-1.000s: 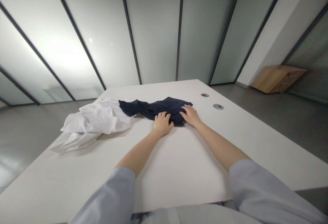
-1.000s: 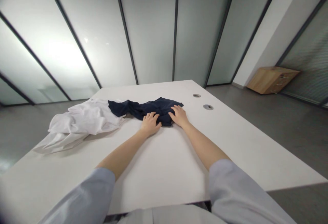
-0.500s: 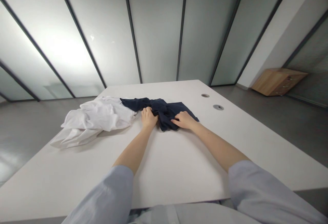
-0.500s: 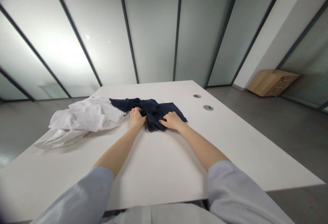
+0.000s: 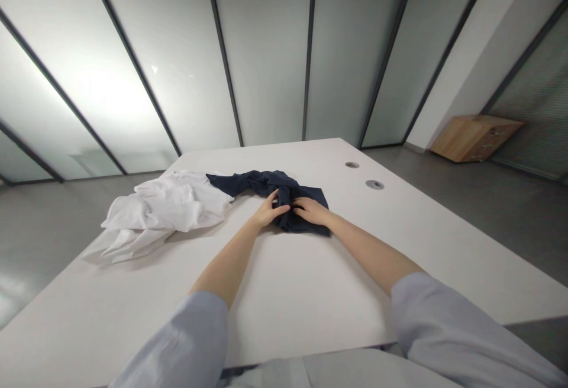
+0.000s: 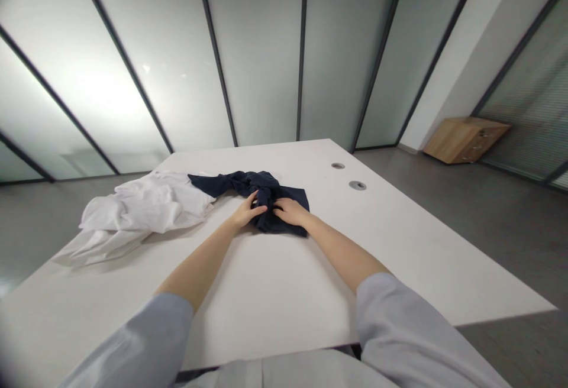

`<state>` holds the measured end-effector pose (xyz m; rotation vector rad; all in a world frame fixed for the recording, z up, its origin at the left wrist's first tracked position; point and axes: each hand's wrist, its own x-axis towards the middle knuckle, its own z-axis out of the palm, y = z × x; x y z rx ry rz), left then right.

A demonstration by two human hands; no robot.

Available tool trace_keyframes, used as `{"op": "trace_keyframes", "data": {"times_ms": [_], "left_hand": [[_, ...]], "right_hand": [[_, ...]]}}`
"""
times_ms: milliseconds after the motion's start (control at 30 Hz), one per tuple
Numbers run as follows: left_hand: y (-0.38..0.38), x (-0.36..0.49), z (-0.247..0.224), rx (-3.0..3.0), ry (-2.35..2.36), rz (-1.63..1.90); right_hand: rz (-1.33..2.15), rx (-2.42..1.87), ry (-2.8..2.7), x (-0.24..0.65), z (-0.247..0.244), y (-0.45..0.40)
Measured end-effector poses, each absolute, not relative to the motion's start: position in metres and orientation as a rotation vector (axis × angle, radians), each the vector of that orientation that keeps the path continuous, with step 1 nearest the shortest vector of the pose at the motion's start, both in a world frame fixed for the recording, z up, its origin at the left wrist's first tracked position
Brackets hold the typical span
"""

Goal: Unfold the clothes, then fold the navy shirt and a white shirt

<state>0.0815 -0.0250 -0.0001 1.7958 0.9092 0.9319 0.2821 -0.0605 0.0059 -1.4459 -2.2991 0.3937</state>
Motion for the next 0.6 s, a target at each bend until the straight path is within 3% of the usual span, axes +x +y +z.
{"op": "trace_keyframes", "data": {"times_ms": [167,333,467,600], "left_hand": [[-0.023,0.081,0.001,1.981,1.134,0.947],[-0.011,0.081,-0.001,1.657,1.273,1.134],[-0.008,0.079,-0.003,1.426,1.106,1.161],[-0.018,0.076,-0.003,1.822,0.891,0.949]], "right_hand": [[0.167,-1.896,-2.226,0.307,-0.002,-0.048],[0.147,-2.203,-1.996,0.318,0.002,-0.046],[0.097,-2.327,-1.846,0.324,0.005,-0.049],[0.023,-2.336,-1.841,0.318,0.006,-0.056]]}}
